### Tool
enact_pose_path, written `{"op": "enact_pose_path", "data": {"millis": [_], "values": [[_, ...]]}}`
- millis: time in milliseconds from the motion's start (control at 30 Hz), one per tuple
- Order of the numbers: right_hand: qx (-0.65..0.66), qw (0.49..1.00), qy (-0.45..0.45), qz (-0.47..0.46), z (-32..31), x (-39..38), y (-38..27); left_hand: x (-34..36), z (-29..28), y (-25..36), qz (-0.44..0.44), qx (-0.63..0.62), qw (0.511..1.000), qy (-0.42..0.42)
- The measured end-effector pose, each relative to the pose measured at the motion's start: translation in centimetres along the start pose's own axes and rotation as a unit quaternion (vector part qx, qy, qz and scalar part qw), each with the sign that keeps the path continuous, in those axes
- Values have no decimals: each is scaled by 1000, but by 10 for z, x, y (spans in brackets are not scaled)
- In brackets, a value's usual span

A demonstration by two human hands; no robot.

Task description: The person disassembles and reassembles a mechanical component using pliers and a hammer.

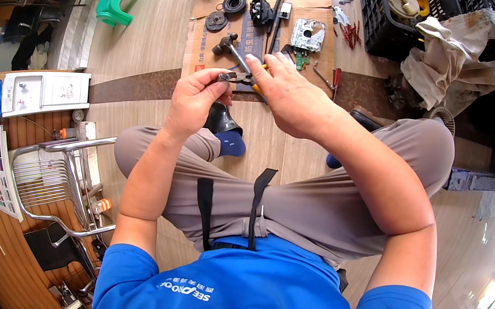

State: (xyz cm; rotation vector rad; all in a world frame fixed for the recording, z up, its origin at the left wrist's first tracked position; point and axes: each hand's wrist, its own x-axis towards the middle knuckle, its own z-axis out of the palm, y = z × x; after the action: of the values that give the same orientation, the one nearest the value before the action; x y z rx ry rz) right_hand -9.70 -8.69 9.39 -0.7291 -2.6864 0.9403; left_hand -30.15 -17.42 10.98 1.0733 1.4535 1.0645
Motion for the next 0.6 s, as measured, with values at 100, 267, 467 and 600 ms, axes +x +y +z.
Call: {"op": "enact_pose_path", "data": {"millis": [100,267,467,600], "values": [[6,1000,-10,2,4,1,2,0,-1,0,-16,-11,1000,-4],[12,1000,-28,4,3,1,0,1,-3,-2,-46,-42,998,-9],[-12,1000,-19,-12,10,2,2,2,-1,-7,-62,-2,998,7],[8,1000,-20,-4,14,2,2,0,5,-7,-47,49,997,27]]}}
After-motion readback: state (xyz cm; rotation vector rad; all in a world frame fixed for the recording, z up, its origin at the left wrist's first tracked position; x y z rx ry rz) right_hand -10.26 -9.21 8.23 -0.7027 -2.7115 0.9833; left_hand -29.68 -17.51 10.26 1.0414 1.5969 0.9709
